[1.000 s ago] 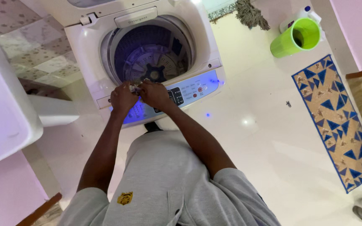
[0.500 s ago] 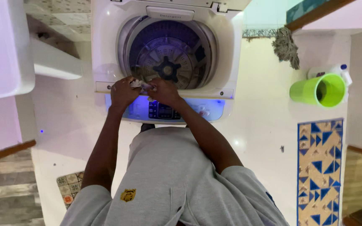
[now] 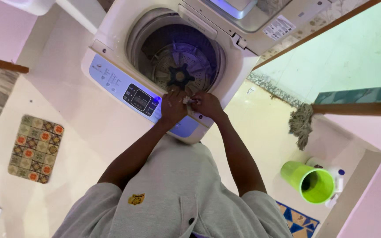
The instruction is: The person wipes the exterior surfaces, control panel, and lid of a washing machine with a cloth, then opens the lid to wipe the inner rim and interior before placing the cloth inside.
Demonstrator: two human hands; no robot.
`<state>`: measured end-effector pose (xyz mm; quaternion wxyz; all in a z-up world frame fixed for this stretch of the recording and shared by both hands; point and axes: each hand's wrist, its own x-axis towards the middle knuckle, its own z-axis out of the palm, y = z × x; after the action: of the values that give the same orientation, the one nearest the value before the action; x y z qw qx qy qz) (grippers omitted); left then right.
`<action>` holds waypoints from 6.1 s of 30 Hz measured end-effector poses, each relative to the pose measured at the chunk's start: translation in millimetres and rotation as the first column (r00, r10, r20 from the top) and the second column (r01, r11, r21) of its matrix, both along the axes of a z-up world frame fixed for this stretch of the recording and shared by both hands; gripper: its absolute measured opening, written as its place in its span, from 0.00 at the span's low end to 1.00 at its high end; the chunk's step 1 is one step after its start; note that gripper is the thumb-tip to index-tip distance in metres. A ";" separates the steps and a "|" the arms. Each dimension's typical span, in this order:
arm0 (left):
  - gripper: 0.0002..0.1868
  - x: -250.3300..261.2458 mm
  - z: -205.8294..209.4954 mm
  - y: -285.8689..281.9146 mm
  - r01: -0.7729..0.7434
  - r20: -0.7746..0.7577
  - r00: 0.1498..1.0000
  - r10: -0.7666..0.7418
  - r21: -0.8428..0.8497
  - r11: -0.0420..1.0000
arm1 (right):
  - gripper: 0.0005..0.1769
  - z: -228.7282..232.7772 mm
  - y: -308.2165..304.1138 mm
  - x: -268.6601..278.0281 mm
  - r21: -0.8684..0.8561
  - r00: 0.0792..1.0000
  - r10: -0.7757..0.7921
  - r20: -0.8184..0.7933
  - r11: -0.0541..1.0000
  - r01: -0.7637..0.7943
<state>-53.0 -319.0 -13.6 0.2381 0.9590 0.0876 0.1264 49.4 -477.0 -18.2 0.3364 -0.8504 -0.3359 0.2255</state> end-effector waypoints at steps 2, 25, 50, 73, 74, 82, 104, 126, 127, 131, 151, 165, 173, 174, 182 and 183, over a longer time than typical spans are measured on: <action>0.19 -4.5 2.4 -7.4 -0.026 0.143 0.990 0.019 0.046 0.999 | 0.19 4.1 -10.3 -0.6 0.030 1.000 -0.004 0.012 1.000 0.004; 0.17 28.6 5.4 -102.1 -0.658 0.037 0.751 0.659 -0.036 0.752 | 0.25 -15.5 -24.1 62.3 0.028 0.796 0.597 0.098 0.798 -0.602; 0.18 35.0 -7.3 -158.2 -0.683 0.067 0.679 0.731 -0.309 0.662 | 0.11 20.5 -45.0 120.3 -0.043 0.722 0.675 0.150 0.734 -0.677; 0.21 136.3 -48.3 -160.2 -0.706 -0.409 0.694 0.592 -0.225 0.672 | 0.16 16.0 -11.2 218.4 -0.383 0.344 0.935 0.086 0.349 -0.855; 0.21 124.0 -38.8 -159.5 -0.711 -0.441 0.666 0.601 -0.132 0.691 | 0.16 13.6 -8.5 207.6 -0.319 0.342 0.939 0.046 0.338 -0.886; 0.22 85.5 -15.1 -154.5 -0.780 -0.513 0.616 0.598 -0.289 0.556 | 0.17 10.6 -8.3 185.2 -0.062 0.438 0.895 -0.086 0.434 -0.899; 0.25 42.0 -11.6 -154.2 -0.731 -0.352 0.668 0.656 -0.143 0.668 | 0.12 -3.0 -27.6 141.4 0.094 0.503 0.864 0.020 0.500 -0.861; 0.24 134.7 -50.2 -140.6 -0.600 -0.499 0.758 0.420 -0.281 0.749 | 0.16 6.5 -45.3 202.0 -0.234 0.585 0.751 0.306 0.655 -0.719; 0.23 125.1 -52.1 -136.8 -0.609 -0.509 0.743 0.434 -0.245 0.755 | 0.19 5.1 -43.2 195.2 -0.199 0.594 0.755 0.278 0.651 -0.733; 0.23 83.9 -45.5 -125.7 -0.652 -0.567 0.668 0.481 -0.135 0.746 | 0.17 1.2 -30.9 165.3 -0.188 0.597 0.802 0.003 0.587 -0.788; 0.20 162.2 -57.4 -155.0 -0.730 -0.444 0.681 0.582 -0.355 0.584 | 0.16 15.2 -28.9 231.8 -0.222 0.525 0.825 0.208 0.563 -0.796; 0.22 46.5 19.7 -174.6 -0.755 -0.232 0.655 0.719 -0.246 0.608 | 0.14 27.4 -49.9 140.0 0.233 0.607 0.792 -0.071 0.605 -0.762; 0.18 45.2 15.7 -174.8 -0.674 0.081 0.698 0.712 -0.264 0.690 | 0.12 46.6 -60.3 114.2 0.200 0.679 0.675 0.289 0.651 -0.733; 0.18 43.1 15.8 -175.0 -0.661 0.114 0.702 0.703 -0.265 0.702 | 0.11 45.6 -60.8 110.9 0.193 0.690 0.656 0.307 0.667 -0.720; 0.22 34.3 9.3 -170.0 -0.567 0.213 0.767 0.605 -0.216 0.795 | 0.10 26.0 -76.3 82.4 0.178 0.747 0.441 0.498 0.791 -0.585; 0.23 31.9 8.6 -169.1 -0.556 0.219 0.776 0.592 -0.207 0.805 | 0.10 23.2 -77.4 78.3 0.197 0.748 0.405 0.525 0.798 -0.570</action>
<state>-21.1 -488.1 -5.1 0.2600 0.8417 0.3508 0.3177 127.7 -554.4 5.0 0.3192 -0.6860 -0.6528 0.0373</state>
